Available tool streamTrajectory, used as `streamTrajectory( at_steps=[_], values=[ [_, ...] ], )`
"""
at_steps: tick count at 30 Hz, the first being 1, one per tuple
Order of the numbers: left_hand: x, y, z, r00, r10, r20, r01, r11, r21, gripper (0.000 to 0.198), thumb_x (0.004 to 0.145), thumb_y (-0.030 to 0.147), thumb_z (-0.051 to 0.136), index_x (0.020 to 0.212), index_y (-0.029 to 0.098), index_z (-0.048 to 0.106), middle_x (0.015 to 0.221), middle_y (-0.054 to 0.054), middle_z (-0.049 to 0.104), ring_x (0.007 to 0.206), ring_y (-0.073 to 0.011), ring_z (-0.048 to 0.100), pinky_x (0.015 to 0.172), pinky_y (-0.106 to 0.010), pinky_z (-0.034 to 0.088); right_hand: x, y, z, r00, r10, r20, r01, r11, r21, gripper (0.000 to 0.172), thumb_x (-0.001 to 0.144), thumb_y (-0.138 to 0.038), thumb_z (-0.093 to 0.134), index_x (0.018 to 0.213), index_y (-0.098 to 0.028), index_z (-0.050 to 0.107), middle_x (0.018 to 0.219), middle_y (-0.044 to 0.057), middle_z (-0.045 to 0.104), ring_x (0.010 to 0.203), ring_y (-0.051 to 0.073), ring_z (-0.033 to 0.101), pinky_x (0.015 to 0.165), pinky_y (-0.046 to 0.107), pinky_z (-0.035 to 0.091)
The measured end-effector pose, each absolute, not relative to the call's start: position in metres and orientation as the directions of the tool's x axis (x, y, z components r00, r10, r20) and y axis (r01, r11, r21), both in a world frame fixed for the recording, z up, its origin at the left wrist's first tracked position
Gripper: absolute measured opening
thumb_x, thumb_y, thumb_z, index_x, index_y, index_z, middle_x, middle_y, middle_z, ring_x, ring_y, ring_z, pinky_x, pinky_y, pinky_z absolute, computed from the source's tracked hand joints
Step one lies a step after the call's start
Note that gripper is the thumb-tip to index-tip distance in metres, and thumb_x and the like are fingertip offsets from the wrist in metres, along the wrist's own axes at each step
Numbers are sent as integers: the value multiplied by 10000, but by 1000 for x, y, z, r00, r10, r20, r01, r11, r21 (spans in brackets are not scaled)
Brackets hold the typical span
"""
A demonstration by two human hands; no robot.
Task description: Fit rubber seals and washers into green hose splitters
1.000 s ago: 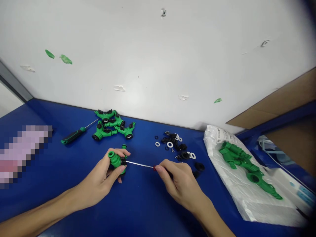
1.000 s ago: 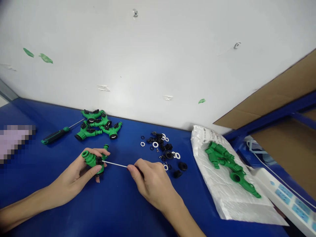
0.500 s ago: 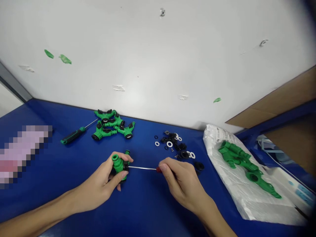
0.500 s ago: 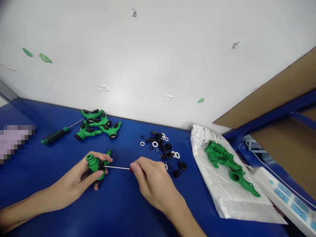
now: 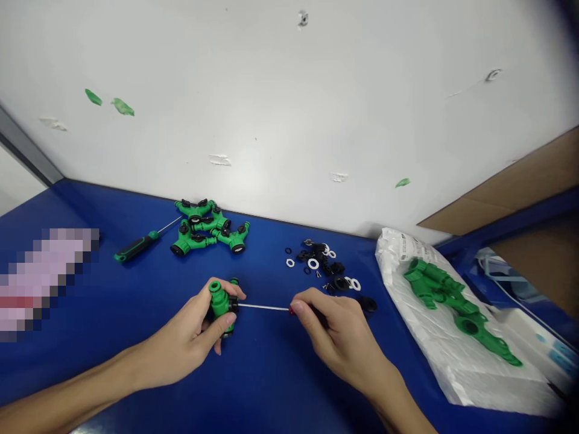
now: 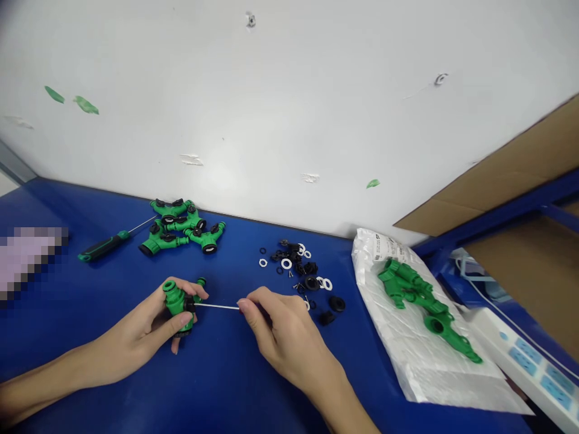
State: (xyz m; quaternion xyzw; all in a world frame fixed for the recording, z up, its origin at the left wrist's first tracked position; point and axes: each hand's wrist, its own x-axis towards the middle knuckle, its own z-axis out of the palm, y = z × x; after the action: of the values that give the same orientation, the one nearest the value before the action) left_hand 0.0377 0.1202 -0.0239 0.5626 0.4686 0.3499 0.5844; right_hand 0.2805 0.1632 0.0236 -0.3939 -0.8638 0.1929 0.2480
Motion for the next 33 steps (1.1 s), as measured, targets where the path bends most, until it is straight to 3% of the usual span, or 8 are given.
streamTrajectory(
  at_steps=[3, 6, 11, 15, 18, 22, 27, 33],
  values=[
    [39, 123, -23, 273, 950, -153, 50, 145, 988, 246, 957, 418, 464, 1155, 275, 440, 1165, -45, 467, 745, -125, 526, 590, -315, 589, 281, 162, 27, -555, 811, 184, 598, 543, -590, 132, 952, -289, 553, 1065, -221, 550, 769, -7, 625, 643, 129, 597, 583, 223, 456],
    [39, 125, -22, 273, 950, -150, 30, 148, 989, 235, 954, 413, 473, 1136, 266, 445, 1170, -44, 467, 721, -117, 528, 575, -316, 589, 283, 164, 23, -584, 763, 278, 502, 607, -616, 109, 952, -209, 553, 1060, -225, 549, 854, 10, 635, 708, 124, 603, 646, 221, 474],
    [37, 123, -19, 316, 935, -161, 91, 139, 986, 246, 972, 422, 428, 1163, 266, 420, 1128, -37, 474, 694, -102, 523, 623, -322, 583, 282, 167, 14, -623, 676, 394, 449, 721, -527, 89, 969, -190, 524, 1037, -193, 582, 787, 13, 652, 611, 114, 572, 571, 230, 418],
    [37, 123, -19, 328, 930, -164, 96, 140, 985, 260, 968, 428, 436, 1164, 257, 425, 1113, -41, 478, 700, -106, 529, 617, -313, 572, 281, 164, 20, -596, 762, 254, 553, 619, -558, 112, 981, -261, 508, 941, -214, 601, 634, -35, 592, 524, 105, 538, 532, 226, 400],
    [36, 125, -18, 295, 942, -161, 42, 156, 987, 261, 959, 426, 460, 1151, 250, 433, 1091, -33, 488, 628, -88, 524, 583, -317, 562, 280, 161, 25, -564, 809, 164, 603, 539, -588, 156, 941, -281, 579, 1088, -235, 556, 764, -13, 617, 632, 126, 585, 583, 224, 459],
    [36, 127, -17, 325, 929, -175, 37, 173, 984, 271, 956, 426, 468, 1155, 243, 448, 1025, -24, 490, 657, -106, 528, 573, -309, 556, 282, 162, 24, -612, 722, 323, 490, 667, -561, 136, 959, -154, 521, 1080, -214, 538, 861, 24, 625, 714, 127, 585, 644, 231, 463],
    [37, 124, -18, 345, 925, -159, 68, 144, 987, 244, 963, 417, 445, 1142, 250, 441, 1122, -51, 478, 707, -114, 516, 600, -299, 558, 281, 163, 19, -666, 615, 422, 461, 784, -416, 112, 975, -172, 491, 938, -160, 597, 674, 10, 566, 545, 116, 474, 518, 250, 347],
    [37, 122, -20, 332, 928, -171, 27, 172, 985, 260, 944, 405, 500, 1152, 260, 444, 1145, -60, 520, 689, -115, 537, 587, -298, 557, 275, 160, 27, -605, 751, 264, 560, 637, -530, 242, 998, -265, 464, 849, -178, 634, 659, 7, 627, 538, 113, 537, 545, 242, 379]
  ],
)
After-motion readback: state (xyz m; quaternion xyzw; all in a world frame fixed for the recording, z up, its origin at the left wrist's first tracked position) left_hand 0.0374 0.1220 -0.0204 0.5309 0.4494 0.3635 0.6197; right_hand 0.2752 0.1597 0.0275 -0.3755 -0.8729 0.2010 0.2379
